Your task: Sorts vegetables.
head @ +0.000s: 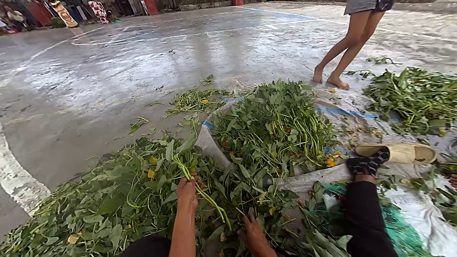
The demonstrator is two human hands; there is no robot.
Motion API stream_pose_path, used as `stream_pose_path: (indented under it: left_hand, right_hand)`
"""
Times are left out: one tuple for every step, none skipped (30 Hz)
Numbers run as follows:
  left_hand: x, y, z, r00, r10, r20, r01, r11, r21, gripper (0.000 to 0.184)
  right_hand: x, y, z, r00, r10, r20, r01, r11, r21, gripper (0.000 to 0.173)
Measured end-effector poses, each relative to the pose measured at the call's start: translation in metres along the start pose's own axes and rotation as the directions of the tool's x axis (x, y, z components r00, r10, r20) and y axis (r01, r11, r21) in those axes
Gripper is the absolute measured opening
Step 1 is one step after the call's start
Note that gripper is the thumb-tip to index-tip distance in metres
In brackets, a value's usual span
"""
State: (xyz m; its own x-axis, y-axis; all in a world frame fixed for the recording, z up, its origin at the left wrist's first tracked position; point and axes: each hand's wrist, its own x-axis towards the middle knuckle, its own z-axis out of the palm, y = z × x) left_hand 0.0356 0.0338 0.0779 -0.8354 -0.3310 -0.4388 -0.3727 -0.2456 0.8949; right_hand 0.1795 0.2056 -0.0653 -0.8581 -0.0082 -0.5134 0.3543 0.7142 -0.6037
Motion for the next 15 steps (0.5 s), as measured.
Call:
stream_pose_path:
  left_hand:
    - [0.000, -0.004, 0.000, 1.000, -0.010, 0.006, 0.009, 0.999, 0.034, 0.015]
    - [0.002, -0.008, 0.001, 1.000, -0.021, 0.017, 0.020, 0.998, 0.053, 0.016]
    - [0.004, -0.011, 0.002, 0.999, -0.035, 0.034, 0.033, 0.998, 0.056, 0.016]
    - [0.007, -0.015, 0.003, 0.998, -0.046, 0.049, 0.044, 0.998, 0.046, 0.017]
    - [0.009, -0.017, 0.004, 0.996, -0.058, 0.065, 0.056, 0.998, 0.028, 0.017]
    - [0.009, -0.018, 0.005, 0.995, -0.068, 0.075, 0.067, 0.998, 0.014, 0.016]
    - [0.010, -0.019, 0.005, 0.994, -0.075, 0.076, 0.075, 0.997, 0.010, 0.016]
    - [0.009, -0.019, 0.006, 0.994, -0.078, 0.074, 0.078, 0.997, 0.013, 0.017]
    - [0.009, -0.020, 0.007, 0.994, -0.074, 0.075, 0.072, 0.997, 0.020, 0.017]
    - [0.009, -0.021, 0.008, 0.995, -0.059, 0.082, 0.057, 0.998, 0.034, 0.016]
    - [0.009, -0.024, 0.010, 0.995, -0.040, 0.095, 0.035, 0.998, 0.053, 0.015]
    - [0.009, -0.028, 0.013, 0.993, -0.024, 0.118, 0.016, 0.997, 0.076, 0.013]
    - [0.008, -0.032, 0.016, 0.989, -0.017, 0.150, 0.001, 0.995, 0.105, 0.012]
    - [0.006, -0.036, 0.020, 0.983, -0.020, 0.183, -0.005, 0.991, 0.136, 0.013]
    - [0.002, -0.040, 0.025, 0.974, -0.031, 0.223, -0.006, 0.986, 0.164, 0.015]
  right_hand:
    - [0.017, 0.000, 0.000, 0.999, -0.027, 0.021, 0.028, 0.998, -0.062, 0.048]
    - [0.031, -0.001, 0.000, 0.997, -0.027, 0.068, 0.037, 0.989, -0.140, 0.054]
    - [0.043, -0.001, -0.001, 0.991, -0.007, 0.130, 0.035, 0.977, -0.212, 0.058]
    - [0.051, 0.000, -0.002, 0.985, 0.004, 0.174, 0.042, 0.965, -0.260, 0.058]
    - [0.056, 0.000, -0.003, 0.980, 0.000, 0.200, 0.060, 0.955, -0.292, 0.052]
    - [0.058, -0.001, -0.006, 0.979, -0.022, 0.205, 0.085, 0.948, -0.305, 0.045]
    - [0.057, -0.004, -0.010, 0.979, -0.061, 0.192, 0.117, 0.949, -0.293, 0.038]
    - [0.055, -0.006, -0.015, 0.983, -0.121, 0.135, 0.150, 0.963, -0.226, 0.032]
    - [0.050, -0.009, -0.021, 0.983, -0.183, 0.021, 0.184, 0.977, -0.107, 0.028]
    - [0.044, -0.013, -0.026, 0.967, -0.221, -0.127, 0.226, 0.974, 0.026, 0.026]
    - [0.038, -0.017, -0.030, 0.932, -0.239, -0.273, 0.281, 0.951, 0.128, 0.024]
    - [0.034, -0.020, -0.032, 0.883, -0.247, -0.399, 0.342, 0.921, 0.188, 0.021]
    - [0.031, -0.022, -0.034, 0.831, -0.250, -0.497, 0.401, 0.889, 0.222, 0.020]
    - [0.029, -0.024, -0.035, 0.790, -0.249, -0.560, 0.441, 0.865, 0.239, 0.025]
    - [0.028, -0.026, -0.037, 0.758, -0.241, -0.606, 0.469, 0.848, 0.249, 0.031]
